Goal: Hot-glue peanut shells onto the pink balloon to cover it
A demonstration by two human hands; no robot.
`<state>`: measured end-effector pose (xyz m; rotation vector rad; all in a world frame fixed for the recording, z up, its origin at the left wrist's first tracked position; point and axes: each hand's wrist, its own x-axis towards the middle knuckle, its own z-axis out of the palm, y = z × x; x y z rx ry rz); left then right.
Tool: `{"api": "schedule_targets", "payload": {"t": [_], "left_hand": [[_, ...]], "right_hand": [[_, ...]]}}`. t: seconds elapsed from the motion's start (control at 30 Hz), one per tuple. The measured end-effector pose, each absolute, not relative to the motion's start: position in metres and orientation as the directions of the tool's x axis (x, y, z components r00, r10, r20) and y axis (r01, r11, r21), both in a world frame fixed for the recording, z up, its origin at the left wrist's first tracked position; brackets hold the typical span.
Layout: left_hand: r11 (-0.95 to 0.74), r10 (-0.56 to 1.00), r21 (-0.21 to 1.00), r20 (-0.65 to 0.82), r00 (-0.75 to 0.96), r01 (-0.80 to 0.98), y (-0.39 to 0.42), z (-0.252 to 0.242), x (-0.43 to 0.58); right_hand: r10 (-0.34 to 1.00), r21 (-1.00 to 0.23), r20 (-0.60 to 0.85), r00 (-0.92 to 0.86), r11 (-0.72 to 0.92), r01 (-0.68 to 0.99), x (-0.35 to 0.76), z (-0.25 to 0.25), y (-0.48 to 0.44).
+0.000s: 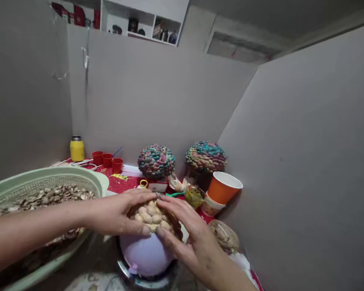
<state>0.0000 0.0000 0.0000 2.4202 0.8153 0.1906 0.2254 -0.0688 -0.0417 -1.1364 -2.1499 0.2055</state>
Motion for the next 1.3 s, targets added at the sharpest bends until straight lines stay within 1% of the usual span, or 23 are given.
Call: {"api": "schedule_targets", "payload": {"t": [0.17, 0.33, 0.47, 0.63, 0.8, 1.1, 1.2, 1.3], "left_hand": [[-0.664, 0.581, 0.55, -0.047, 0.812, 0.507, 0.001, 0.003, -0.001], [-0.691, 0.574, 0.527, -0.016, 0.819, 0.495, 0.004, -0.002, -0.002], [-0.71, 0.551, 0.53, 0.01, 0.834, 0.463, 0.004, -0.006, -0.002], [-0.687, 0.58, 0.53, -0.012, 0.815, 0.497, 0.003, -0.005, -0.002], [-0.701, 0.564, 0.551, 0.038, 0.825, 0.454, 0.003, -0.004, -0.002], [-0.622, 0.617, 0.591, -0.034, 0.787, 0.513, -0.003, 0.009, 0.003], [-0.606, 0.653, 0.621, 0.031, 0.757, 0.497, -0.01, 0.016, 0.003], [-0.584, 0.73, 0.658, 0.169, 0.662, 0.476, -0.027, 0.019, -0.001]], "right_hand": [[0.776, -0.424, 0.507, -0.375, 0.603, 0.676, 0.225, -0.039, -0.068], [0.767, -0.411, 0.522, -0.373, 0.61, 0.678, 0.223, -0.041, -0.067], [0.764, -0.396, 0.527, -0.372, 0.609, 0.688, 0.221, -0.044, -0.066], [0.761, -0.384, 0.528, -0.378, 0.611, 0.692, 0.222, -0.046, -0.066], [0.756, -0.378, 0.532, -0.381, 0.614, 0.693, 0.221, -0.045, -0.066], [0.756, -0.368, 0.537, -0.374, 0.609, 0.703, 0.224, -0.04, -0.069], [0.743, -0.351, 0.565, -0.359, 0.61, 0.71, 0.226, -0.036, -0.07], [0.718, -0.335, 0.6, -0.353, 0.626, 0.704, 0.227, -0.032, -0.072]]}}
